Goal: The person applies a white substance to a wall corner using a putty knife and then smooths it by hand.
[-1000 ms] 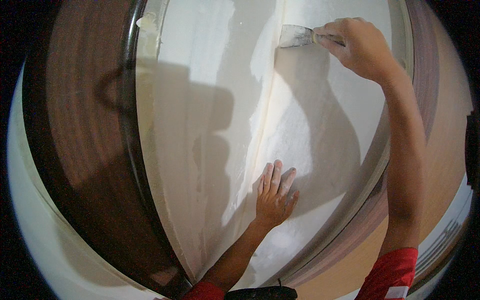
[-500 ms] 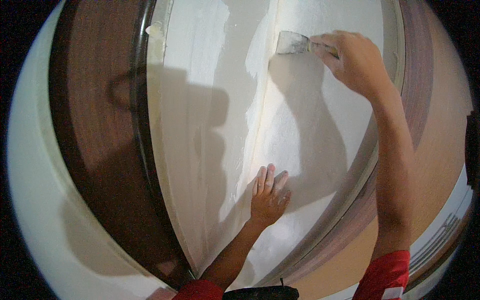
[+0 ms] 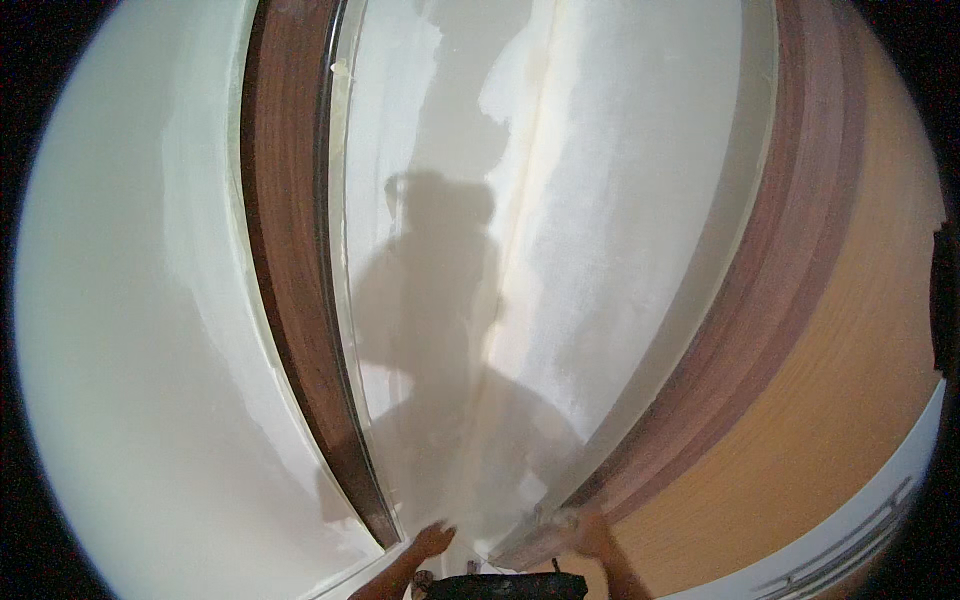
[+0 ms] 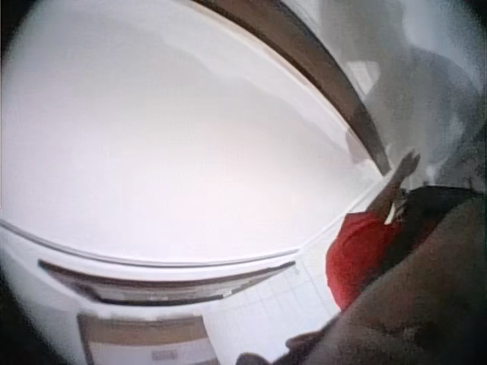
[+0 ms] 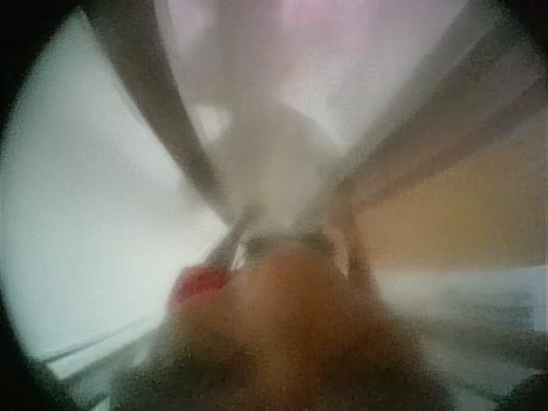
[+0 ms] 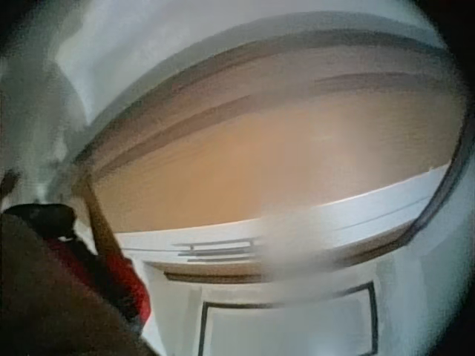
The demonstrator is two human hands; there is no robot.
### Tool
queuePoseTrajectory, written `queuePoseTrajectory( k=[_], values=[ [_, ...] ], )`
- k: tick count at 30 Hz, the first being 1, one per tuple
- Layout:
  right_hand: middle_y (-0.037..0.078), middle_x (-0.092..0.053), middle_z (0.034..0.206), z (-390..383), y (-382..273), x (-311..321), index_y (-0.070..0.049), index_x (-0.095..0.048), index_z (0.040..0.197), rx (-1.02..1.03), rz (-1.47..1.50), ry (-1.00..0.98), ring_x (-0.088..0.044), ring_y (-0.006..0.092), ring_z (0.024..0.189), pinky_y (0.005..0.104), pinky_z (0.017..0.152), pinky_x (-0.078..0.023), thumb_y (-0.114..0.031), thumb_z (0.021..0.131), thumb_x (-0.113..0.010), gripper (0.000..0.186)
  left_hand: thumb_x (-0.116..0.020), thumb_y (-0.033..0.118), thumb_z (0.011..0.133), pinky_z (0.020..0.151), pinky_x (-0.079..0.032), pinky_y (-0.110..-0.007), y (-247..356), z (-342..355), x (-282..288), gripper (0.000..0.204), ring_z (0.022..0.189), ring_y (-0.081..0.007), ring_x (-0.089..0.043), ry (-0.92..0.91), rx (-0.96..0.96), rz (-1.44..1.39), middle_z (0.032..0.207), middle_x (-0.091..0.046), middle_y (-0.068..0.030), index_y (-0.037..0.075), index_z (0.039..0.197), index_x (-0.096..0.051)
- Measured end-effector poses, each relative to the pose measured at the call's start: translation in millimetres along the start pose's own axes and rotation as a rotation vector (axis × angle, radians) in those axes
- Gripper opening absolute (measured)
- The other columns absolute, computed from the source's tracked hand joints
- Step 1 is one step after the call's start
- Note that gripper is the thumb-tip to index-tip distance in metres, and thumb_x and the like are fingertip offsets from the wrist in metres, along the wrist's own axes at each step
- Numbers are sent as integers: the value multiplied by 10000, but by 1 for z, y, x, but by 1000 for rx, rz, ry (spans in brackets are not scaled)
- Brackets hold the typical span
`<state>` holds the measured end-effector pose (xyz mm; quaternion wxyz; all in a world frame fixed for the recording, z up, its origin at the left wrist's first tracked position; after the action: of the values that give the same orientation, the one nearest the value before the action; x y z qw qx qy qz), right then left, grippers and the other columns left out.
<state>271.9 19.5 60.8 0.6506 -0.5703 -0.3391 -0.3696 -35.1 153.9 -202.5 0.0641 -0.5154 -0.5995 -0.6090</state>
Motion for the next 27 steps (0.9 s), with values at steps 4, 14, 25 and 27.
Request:
queuePoseTrajectory(
  k=[4, 14, 25, 27],
  values=[
    [163, -751, 902, -146, 145, -144, -88, -771, 1043, -379, 49, -268, -714, 346, 835, 439, 787, -553, -344, 873, -764, 307, -593, 451, 992, 826, -561, -454, -81, -149, -161, 415, 940, -315, -714, -428, 26, 122, 983, -740, -185, 71, 1071, -739],
    [137, -745, 864, -363, 202, -215, -67, -776, 969, -1074, 430, -473, -706, 298, 792, 439, 745, -543, -424, 839, -782, 380, -573, 628, 943, 653, -565, -480, -125, -413, -213, 613, 709, -321, -679, -305, 1052, -397, 800, -702, -146, 36, 923, -734],
    [109, -739, 822, -332, 181, -209, -45, -782, 888, -892, 653, -256, -698, 246, 745, 439, 699, -533, -512, 801, -802, 476, -607, 219, 882, 843, -551, -521, -15, -258, -113, 190, 980, -428, -672, 18, 215, -68, 957, -684, -233, 42, 944, -632],
    [109, -717, 826, -274, 138, -182, 16, -736, 1034, -533, 583, -179, -681, 193, 709, 389, 664, -532, -460, 879, -767, 502, -684, 185, 816, 822, -556, -509, -9, -261, -110, 189, 951, -403, -677, 8, -42, 188, 895, -684, -189, 43, 926, -622]
  ],
)
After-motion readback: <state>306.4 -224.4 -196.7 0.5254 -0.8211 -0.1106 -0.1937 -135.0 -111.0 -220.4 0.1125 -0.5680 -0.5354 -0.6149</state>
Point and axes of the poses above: each hand's wrist, its own z-axis towards the middle knuckle, its own x-axis out of the back of the hand, y = z × x, the point moved 8 cm from there along z, towards the middle knuckle
